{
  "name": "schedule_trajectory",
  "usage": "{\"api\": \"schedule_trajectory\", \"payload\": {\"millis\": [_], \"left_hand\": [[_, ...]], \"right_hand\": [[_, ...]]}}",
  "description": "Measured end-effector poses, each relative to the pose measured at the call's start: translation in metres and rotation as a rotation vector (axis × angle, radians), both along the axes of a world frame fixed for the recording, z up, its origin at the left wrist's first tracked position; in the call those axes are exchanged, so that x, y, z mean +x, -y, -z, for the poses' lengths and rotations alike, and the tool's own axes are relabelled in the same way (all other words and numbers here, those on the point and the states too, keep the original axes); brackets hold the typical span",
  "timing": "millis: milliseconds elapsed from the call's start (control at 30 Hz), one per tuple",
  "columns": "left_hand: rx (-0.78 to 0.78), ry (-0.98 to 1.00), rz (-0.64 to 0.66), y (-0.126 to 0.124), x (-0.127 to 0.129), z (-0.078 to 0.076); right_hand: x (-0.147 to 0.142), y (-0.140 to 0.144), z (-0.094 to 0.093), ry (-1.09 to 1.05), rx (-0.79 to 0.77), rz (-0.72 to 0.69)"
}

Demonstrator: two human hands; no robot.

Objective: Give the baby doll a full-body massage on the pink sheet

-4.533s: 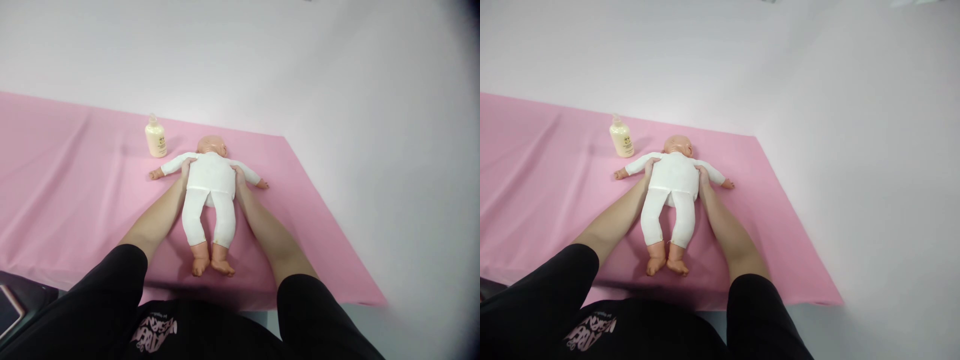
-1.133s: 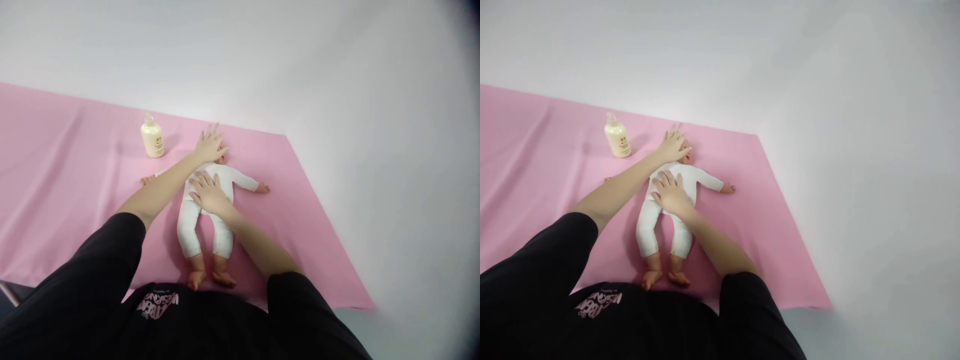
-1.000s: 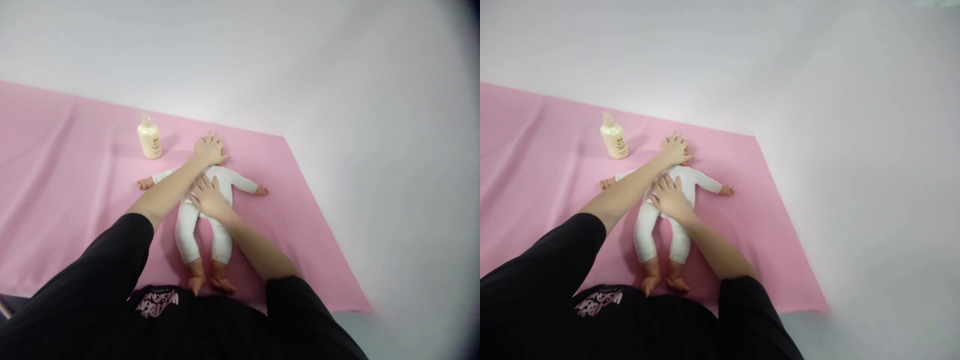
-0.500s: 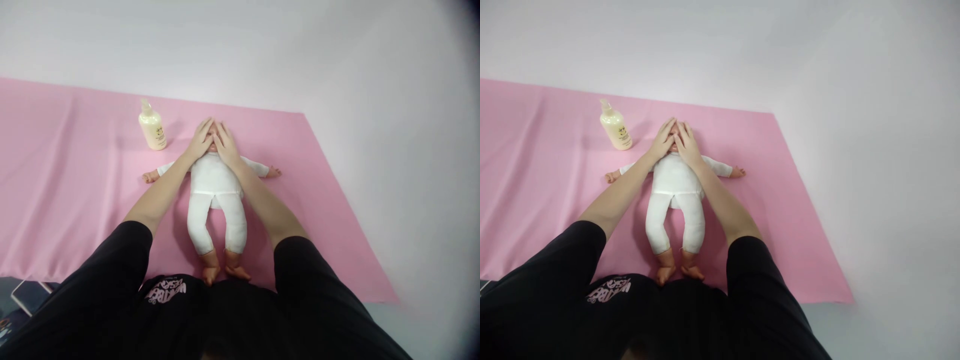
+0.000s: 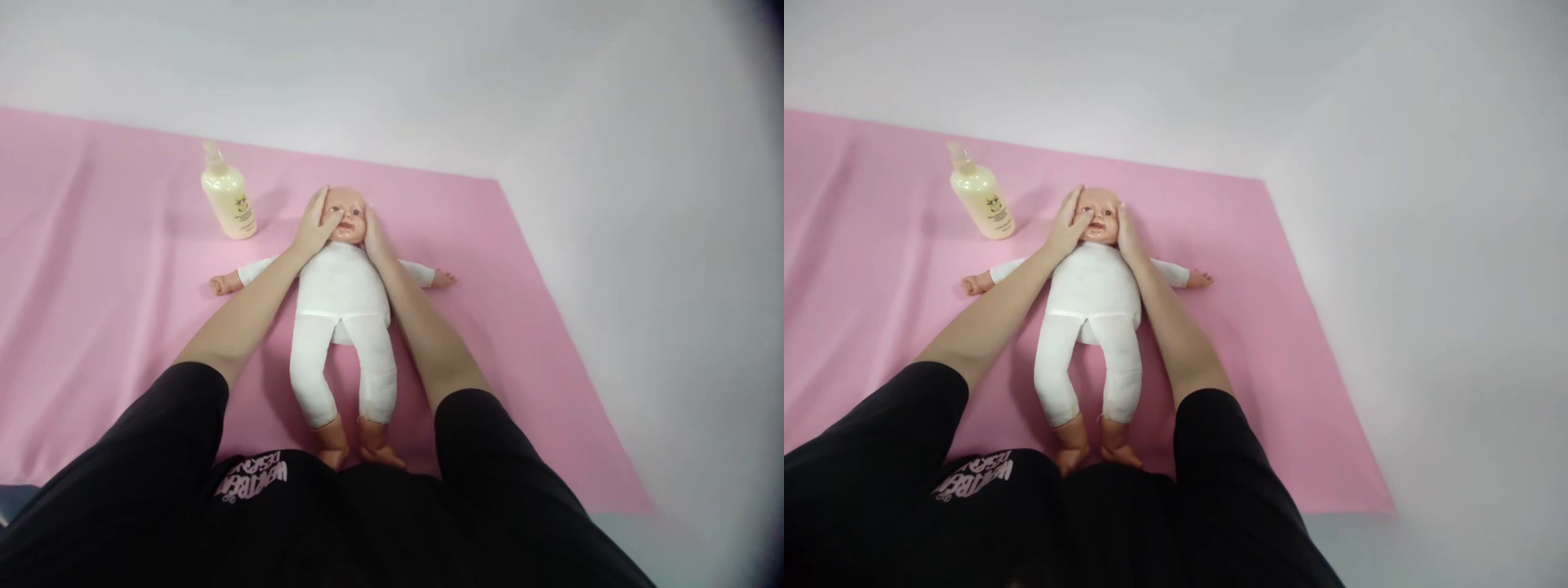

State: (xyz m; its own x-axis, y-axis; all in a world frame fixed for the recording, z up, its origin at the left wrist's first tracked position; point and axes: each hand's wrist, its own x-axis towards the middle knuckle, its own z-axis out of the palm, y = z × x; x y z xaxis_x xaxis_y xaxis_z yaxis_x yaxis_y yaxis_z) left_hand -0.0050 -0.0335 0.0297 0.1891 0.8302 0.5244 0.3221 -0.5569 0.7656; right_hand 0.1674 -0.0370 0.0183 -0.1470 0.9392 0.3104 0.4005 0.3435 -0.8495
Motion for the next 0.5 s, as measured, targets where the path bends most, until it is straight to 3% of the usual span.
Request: {"api": "schedule_trajectory", "payload": {"millis": [67,133,200,300,400,500], "left_hand": [[0.024,-0.005,0.022,0.001,0.000,-0.001],[0.063,-0.026,0.055,0.004,0.000,-0.008],[0.099,-0.057,0.086,0.010,0.000,-0.016],[0.113,-0.068,0.100,0.013,-0.001,-0.022],[0.072,-0.026,0.066,0.005,-0.002,-0.012],[0.020,0.076,0.005,-0.015,0.003,0.009]], "right_hand": [[0.002,0.003,-0.002,-0.094,-0.024,0.031],[0.005,0.012,-0.008,-0.065,0.097,0.064],[0.009,0.023,-0.016,0.011,0.220,0.011],[0.012,0.035,-0.027,0.079,0.280,-0.039],[0.012,0.034,-0.026,0.075,0.261,-0.025],[0.012,0.016,-0.010,0.024,0.232,0.024]]}}
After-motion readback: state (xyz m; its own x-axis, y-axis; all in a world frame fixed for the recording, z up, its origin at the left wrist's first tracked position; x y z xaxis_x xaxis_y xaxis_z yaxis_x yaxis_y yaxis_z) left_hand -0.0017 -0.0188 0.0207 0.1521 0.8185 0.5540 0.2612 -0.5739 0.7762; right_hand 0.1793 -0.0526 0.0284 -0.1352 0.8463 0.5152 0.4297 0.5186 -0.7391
